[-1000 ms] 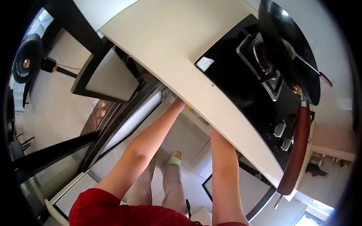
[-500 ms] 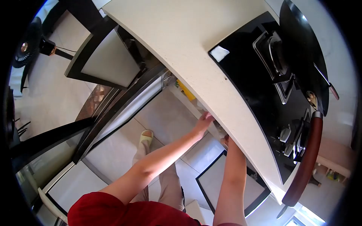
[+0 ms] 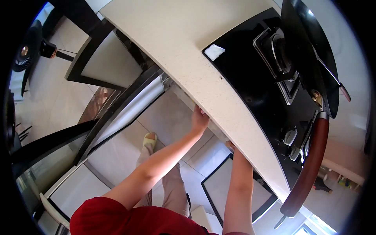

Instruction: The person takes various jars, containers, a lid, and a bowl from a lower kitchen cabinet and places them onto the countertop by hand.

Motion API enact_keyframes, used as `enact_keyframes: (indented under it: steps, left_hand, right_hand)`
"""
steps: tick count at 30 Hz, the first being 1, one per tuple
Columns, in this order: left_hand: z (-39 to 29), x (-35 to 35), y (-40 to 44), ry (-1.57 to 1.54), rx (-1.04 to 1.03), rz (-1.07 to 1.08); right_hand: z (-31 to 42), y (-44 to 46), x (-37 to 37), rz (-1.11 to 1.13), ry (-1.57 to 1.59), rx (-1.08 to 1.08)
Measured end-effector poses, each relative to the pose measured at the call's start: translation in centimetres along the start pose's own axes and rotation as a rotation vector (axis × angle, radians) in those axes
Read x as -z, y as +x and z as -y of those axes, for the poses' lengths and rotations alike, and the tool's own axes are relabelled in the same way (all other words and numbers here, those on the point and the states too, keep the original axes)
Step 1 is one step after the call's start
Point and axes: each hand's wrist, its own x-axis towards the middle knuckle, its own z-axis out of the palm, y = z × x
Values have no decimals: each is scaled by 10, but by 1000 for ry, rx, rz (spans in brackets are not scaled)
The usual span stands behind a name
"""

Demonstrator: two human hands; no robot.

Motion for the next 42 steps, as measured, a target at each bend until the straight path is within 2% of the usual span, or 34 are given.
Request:
enact_keyframes:
  steps: [5, 9, 11, 12, 14, 15, 16, 17, 18, 20, 22, 26, 28, 30, 35, 40, 42]
  left_hand:
    - [12, -16, 3, -134, 252, -5]
    - [3, -7, -19, 37, 222, 34]
    - [24, -5, -20, 145, 240, 370]
    - [21, 1, -14, 132, 245, 371]
    - [3, 23, 18, 395, 136, 160]
    - [-6, 29, 42, 387, -7, 123]
    - [-12, 30, 73, 377, -151, 86]
    - [-16, 23, 111, 321, -385, 84]
    - [-32, 14, 125, 116, -524, 81]
    - [-65, -5, 154, -278, -815, 157]
    - [-80, -22, 170, -438, -919, 269]
    - [-83, -45, 185, -394, -714, 373]
    - [-79, -47, 185, -360, -634, 391]
    - [-75, -45, 183, -321, -562, 394]
    - [-74, -24, 167, -230, -374, 400]
    - [-75, -12, 150, -157, -174, 406]
    - [-78, -9, 143, -128, -65, 414]
  right_hand:
    - [-19, -15, 2, -125, -128, 95]
    - [-50, -57, 34, -415, -483, 228]
    - [-45, -86, 58, -496, -608, 182]
    - [-44, -94, 60, -495, -620, 189]
    - [-40, -112, 51, -587, -426, -35]
    - [-34, -106, 65, -530, -274, -168]
    - [-32, -106, 61, -535, -270, -154]
    - [-29, -107, 47, -407, -76, -323]
    - [-29, -105, 38, -268, 119, -485]
    - [-36, -95, 35, -224, 205, -478]
    - [-47, -91, 18, -229, 142, -383]
    - [-55, -73, 13, -94, 66, -235]
    - [-52, -66, 15, -125, 72, -290]
    - [-49, -66, 20, -146, 29, -231]
    - [-32, -57, 80, -135, 37, -214]
    - [-16, -51, 113, -88, -59, -204]
    - [-18, -45, 124, -106, -7, -190]
